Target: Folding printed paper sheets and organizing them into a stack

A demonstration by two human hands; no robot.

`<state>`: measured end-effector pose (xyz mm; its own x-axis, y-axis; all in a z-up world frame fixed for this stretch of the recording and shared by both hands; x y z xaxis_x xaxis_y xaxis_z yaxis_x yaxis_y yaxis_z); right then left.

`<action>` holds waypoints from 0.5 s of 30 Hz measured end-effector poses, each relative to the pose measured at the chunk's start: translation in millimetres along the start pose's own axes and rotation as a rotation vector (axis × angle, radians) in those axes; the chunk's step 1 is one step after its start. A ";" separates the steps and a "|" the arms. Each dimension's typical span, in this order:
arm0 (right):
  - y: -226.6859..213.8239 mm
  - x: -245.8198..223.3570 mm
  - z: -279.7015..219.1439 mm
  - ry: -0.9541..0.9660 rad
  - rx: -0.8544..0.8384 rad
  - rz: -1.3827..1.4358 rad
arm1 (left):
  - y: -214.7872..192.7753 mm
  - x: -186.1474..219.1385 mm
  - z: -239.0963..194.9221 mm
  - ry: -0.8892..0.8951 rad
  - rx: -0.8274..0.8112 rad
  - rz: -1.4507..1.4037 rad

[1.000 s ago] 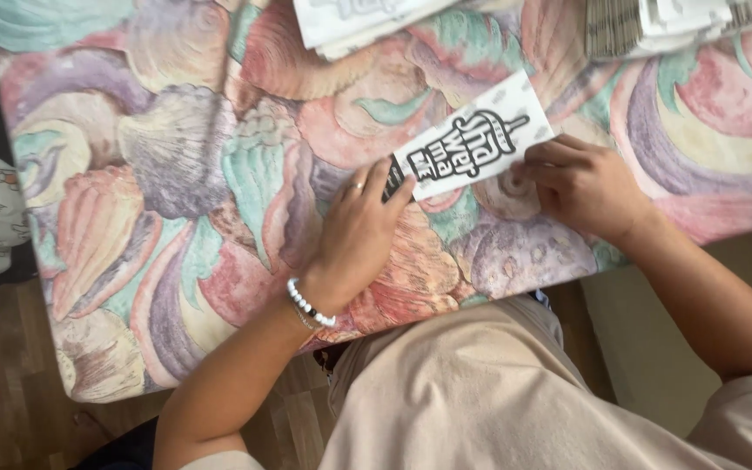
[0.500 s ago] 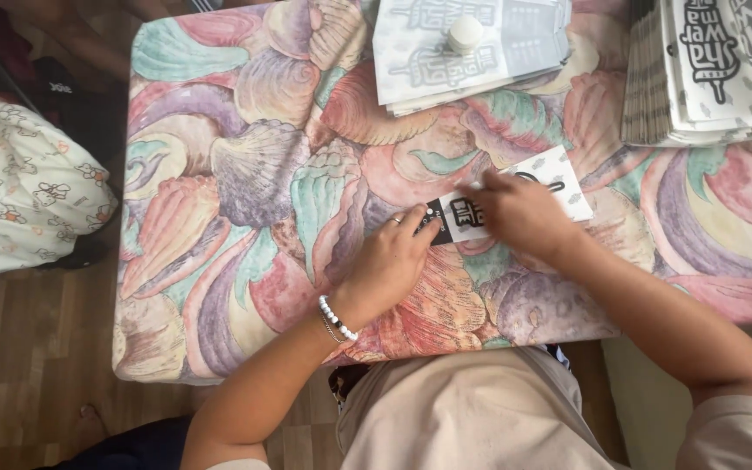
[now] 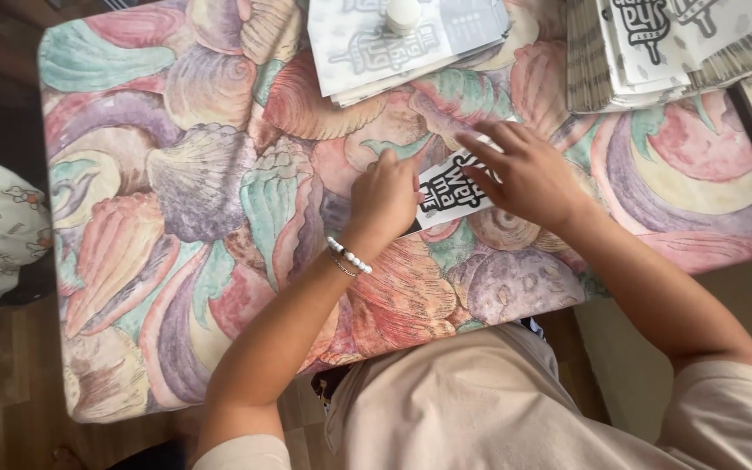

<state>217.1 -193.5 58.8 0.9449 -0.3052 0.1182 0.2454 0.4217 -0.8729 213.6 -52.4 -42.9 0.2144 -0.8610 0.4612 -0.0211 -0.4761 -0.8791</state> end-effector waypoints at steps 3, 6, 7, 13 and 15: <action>4.6 -6.8 19.6 -0.019 -0.101 0.120 | -12.6 6.8 -1.8 -0.021 -0.037 -0.086; 22.0 -7.5 25.4 -0.042 -0.160 0.182 | -18.1 8.2 -8.2 -0.014 -0.065 -0.097; 27.0 -6.3 25.4 -0.040 -0.159 0.182 | -13.6 5.6 -4.3 -0.012 -0.066 -0.095; 28.0 -9.7 28.6 -0.155 -0.073 0.166 | -13.8 3.7 -4.1 -0.028 -0.074 -0.072; 29.4 -4.7 24.3 -0.160 -0.068 0.173 | -16.9 10.6 -11.8 0.017 -0.107 -0.054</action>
<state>225.2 -158.9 44.1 0.9952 -0.0923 0.0326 0.0667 0.3955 -0.9160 204.6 -55.6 -21.7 0.2013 -0.8360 0.5105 -0.1139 -0.5376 -0.8355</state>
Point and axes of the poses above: each hand's wrist, its own z-axis towards the middle knuckle, its own y-axis out of the palm, x = y × z, the point moved 10 cm from there along z, towards the middle knuckle, and after that the axes turned 12 degrees about -y, right-handed, at the moved point
